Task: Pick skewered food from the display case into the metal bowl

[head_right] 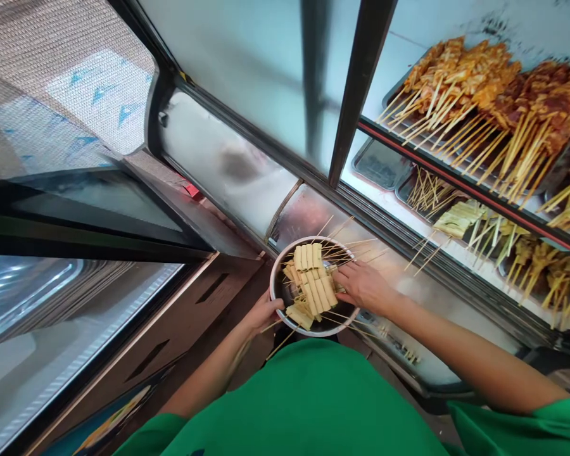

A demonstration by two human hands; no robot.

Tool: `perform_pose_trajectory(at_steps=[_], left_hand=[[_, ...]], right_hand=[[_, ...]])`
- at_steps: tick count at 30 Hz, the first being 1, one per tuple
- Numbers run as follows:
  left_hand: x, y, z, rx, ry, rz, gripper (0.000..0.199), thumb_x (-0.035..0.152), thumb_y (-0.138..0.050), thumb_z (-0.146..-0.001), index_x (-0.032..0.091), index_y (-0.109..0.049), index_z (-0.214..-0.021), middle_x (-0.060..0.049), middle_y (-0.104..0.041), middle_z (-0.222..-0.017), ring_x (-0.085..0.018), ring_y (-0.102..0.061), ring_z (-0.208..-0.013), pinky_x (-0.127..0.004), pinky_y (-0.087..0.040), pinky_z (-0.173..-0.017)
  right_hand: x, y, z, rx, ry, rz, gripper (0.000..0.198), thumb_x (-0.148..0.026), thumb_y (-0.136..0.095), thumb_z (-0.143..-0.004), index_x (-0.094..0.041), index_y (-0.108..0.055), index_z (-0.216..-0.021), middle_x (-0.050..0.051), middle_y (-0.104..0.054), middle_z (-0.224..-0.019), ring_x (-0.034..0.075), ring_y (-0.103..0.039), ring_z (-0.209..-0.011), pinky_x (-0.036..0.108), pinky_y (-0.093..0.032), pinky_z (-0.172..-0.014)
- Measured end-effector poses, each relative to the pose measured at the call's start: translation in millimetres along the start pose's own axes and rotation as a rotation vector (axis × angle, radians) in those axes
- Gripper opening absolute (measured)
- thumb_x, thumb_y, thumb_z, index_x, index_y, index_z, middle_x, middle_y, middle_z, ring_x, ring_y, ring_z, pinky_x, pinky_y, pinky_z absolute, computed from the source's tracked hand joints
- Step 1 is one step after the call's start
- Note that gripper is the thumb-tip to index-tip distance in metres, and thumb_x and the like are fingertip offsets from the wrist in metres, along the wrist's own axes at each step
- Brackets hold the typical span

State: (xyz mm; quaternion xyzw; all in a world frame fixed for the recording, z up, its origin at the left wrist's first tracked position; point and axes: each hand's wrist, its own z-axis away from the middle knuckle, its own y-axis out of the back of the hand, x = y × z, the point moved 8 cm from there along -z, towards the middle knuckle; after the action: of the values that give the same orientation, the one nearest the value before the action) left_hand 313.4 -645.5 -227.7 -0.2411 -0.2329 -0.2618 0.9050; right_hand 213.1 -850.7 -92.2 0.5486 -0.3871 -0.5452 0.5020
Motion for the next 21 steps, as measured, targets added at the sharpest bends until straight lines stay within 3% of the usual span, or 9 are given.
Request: perform_pose_trajectory(at_steps=[3, 10, 14, 18, 21], left_hand=[[3, -1, 0, -0.008, -0.015, -0.007, 0.085, 0.015, -0.064, -0.052, 0.022, -0.051, -0.136, 0.0, -0.068, -0.086, -0.016, -0.064, -0.063, -0.024, -0.052, -0.053], [6, 2, 3, 0.005, -0.027, -0.052, 0.082, 0.015, -0.066, -0.053, 0.021, -0.053, -0.134, 0.001, -0.068, -0.082, -0.015, -0.064, -0.063, -0.022, -0.05, -0.052], [1, 4, 3, 0.005, -0.016, -0.04, 0.078, 0.015, -0.066, -0.054, 0.021, -0.054, -0.131, 0.002, -0.066, -0.079, -0.015, -0.063, -0.061, -0.022, -0.051, -0.052], [0, 6, 4, 0.01, -0.026, -0.049, 0.08, 0.013, -0.065, -0.053, 0.021, -0.053, -0.132, 0.003, -0.066, -0.079, -0.014, -0.062, -0.06, -0.021, -0.049, -0.051], [2, 6, 5, -0.002, -0.034, -0.048, 0.082, 0.013, -0.063, -0.052, 0.021, -0.053, -0.133, 0.002, -0.066, -0.079, -0.014, -0.062, -0.061, -0.021, -0.049, -0.051]], right_hand=[[3, -7, 2, -0.053, -0.031, 0.033, 0.034, -0.036, -0.071, -0.088, -0.015, -0.062, -0.112, 0.012, -0.067, -0.103, 0.028, -0.061, -0.093, 0.039, -0.044, -0.082], [1, -14, 7, -0.144, -0.014, -0.004, 0.019, -0.031, -0.067, -0.091, -0.016, -0.061, -0.1, 0.009, -0.067, -0.092, 0.024, -0.061, -0.084, 0.035, -0.043, -0.076], [-8, -5, 3, -0.066, 0.019, 0.045, 0.004, -0.019, -0.059, -0.09, -0.017, -0.062, -0.093, 0.01, -0.064, -0.094, 0.025, -0.058, -0.087, 0.037, -0.044, -0.079], [-10, 1, -2, 0.039, 0.037, 0.105, 0.005, -0.017, -0.058, -0.086, -0.017, -0.063, -0.087, 0.015, -0.063, -0.114, 0.03, -0.055, -0.105, 0.045, -0.043, -0.093], [-9, -7, -3, 0.034, 0.062, 0.1, 0.009, -0.017, -0.055, -0.088, -0.017, -0.063, -0.089, 0.013, -0.066, -0.103, 0.026, -0.058, -0.095, 0.043, -0.042, -0.095]])
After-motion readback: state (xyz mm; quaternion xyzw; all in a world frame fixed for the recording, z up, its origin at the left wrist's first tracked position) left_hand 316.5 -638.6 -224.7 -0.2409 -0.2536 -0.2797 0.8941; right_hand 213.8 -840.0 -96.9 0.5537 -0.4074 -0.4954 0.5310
